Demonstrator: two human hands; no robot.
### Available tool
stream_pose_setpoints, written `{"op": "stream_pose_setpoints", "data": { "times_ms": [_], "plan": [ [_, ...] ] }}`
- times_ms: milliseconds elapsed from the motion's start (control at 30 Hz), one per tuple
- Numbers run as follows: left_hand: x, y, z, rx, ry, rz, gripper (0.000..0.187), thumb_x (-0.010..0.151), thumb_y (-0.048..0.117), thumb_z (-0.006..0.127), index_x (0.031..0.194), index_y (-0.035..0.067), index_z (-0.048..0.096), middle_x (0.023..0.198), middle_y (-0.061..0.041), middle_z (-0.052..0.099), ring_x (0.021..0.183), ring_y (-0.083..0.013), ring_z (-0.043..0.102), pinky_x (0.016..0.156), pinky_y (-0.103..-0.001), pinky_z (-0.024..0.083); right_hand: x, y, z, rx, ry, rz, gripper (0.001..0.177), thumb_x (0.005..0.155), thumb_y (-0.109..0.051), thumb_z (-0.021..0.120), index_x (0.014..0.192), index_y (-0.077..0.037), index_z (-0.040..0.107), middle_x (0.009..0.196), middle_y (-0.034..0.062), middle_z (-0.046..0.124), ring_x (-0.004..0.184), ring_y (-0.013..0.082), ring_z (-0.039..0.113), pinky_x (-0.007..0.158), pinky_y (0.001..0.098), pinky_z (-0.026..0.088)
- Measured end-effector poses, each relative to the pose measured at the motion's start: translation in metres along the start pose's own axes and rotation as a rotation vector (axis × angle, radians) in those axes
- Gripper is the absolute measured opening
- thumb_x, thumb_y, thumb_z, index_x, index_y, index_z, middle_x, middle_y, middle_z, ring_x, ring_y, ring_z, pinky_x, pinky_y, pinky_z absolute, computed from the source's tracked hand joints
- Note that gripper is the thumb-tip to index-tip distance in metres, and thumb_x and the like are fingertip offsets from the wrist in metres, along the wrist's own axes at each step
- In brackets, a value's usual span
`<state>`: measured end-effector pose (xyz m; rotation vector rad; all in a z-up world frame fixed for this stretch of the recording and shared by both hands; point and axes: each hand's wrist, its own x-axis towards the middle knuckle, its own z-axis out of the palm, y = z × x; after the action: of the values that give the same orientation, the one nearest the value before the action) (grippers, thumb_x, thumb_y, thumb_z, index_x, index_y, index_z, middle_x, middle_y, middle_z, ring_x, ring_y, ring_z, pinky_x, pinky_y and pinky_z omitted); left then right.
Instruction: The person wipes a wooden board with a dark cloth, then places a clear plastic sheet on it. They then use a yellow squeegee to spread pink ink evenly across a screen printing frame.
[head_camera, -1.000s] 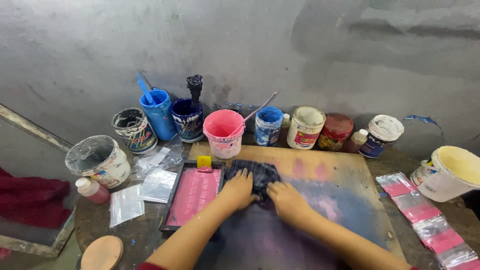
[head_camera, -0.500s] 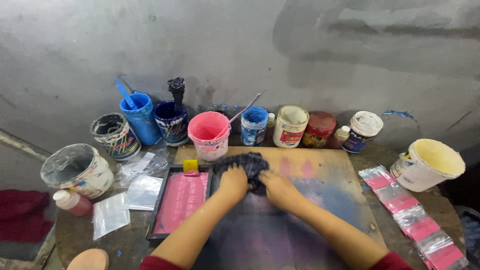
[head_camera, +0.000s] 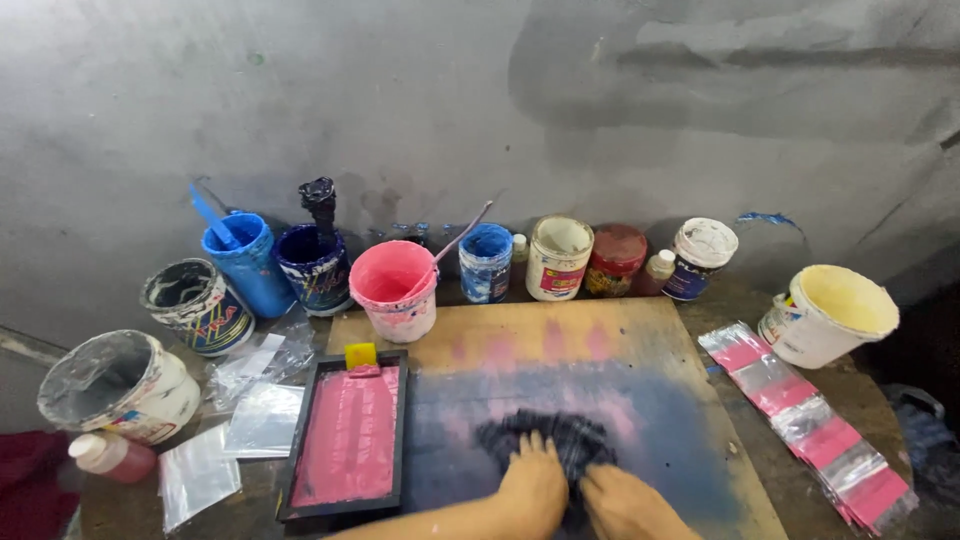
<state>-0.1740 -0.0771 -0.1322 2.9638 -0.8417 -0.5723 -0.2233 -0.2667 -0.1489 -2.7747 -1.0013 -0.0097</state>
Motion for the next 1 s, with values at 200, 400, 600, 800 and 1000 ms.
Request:
{"op": "stream_pose_setpoints", "data": {
  "times_ms": [200, 400, 600, 800, 1000],
  "plan": [
    [0.067, -0.026, -0.076, 0.117, 0.294, 0.063, 0.064, 0.094, 0.017, 0.054, 0.152, -0.008, 0.042, 0.152, -0.035, 0.043, 0.135, -0.0437, 0.048, 0.102, -0.049, 0.048, 0.071, 0.028, -0.083, 0.055, 0.088, 0.316, 0.015, 0.086, -0.012, 0.049, 0.096, -0.007, 0.059, 0.101, 0.0187, 0.062, 0.094, 0.0408, 0.061, 0.086, 0.0501, 0.051],
    [0.149, -0.067, -0.112, -0.05, 0.365, 0.123, 0.089, 0.087, 0.048, 0.078, 0.15, -0.004, 0.044, 0.153, -0.033, 0.044, 0.138, -0.0449, 0.047, 0.109, -0.049, 0.044, 0.135, 0.112, -0.094, -0.024, 0.189, 0.292, 0.014, 0.082, -0.012, 0.057, 0.092, -0.004, 0.064, 0.098, 0.0189, 0.066, 0.095, 0.0385, 0.062, 0.088, 0.0475, 0.052],
    [0.132, -0.056, -0.123, 0.006, 0.436, 0.118, 0.073, 0.084, 0.042, 0.078, 0.136, -0.005, 0.062, 0.135, -0.028, 0.064, 0.126, -0.0398, 0.063, 0.095, -0.047, 0.057, 0.128, 0.059, -0.172, 0.021, -0.023, 0.417, 0.025, 0.096, -0.015, 0.057, 0.116, -0.008, 0.07, 0.11, 0.0096, 0.071, 0.112, 0.0243, 0.068, 0.101, 0.0354, 0.053],
    [0.033, 0.037, -0.091, 0.3, 0.081, 0.262, 0.057, 0.097, 0.019, 0.051, 0.144, -0.012, 0.052, 0.149, -0.037, 0.048, 0.139, -0.0492, 0.046, 0.11, -0.057, 0.041, 0.01, 0.045, -0.082, 0.125, -0.09, 0.362, 0.033, 0.086, -0.02, 0.057, 0.118, -0.012, 0.061, 0.123, 0.0155, 0.065, 0.113, 0.0384, 0.062, 0.097, 0.0477, 0.051],
    [0.047, 0.1, -0.034, 0.126, -0.256, 0.264, 0.06, 0.109, 0.019, 0.034, 0.16, -0.013, 0.025, 0.168, -0.032, 0.018, 0.152, -0.0565, 0.015, 0.111, -0.069, 0.033, -0.042, 0.014, -0.064, 0.265, -0.296, 0.673, 0.021, 0.09, -0.03, 0.062, 0.103, -0.013, 0.064, 0.102, 0.0099, 0.067, 0.101, 0.0346, 0.07, 0.086, 0.047, 0.055]
  ]
}}
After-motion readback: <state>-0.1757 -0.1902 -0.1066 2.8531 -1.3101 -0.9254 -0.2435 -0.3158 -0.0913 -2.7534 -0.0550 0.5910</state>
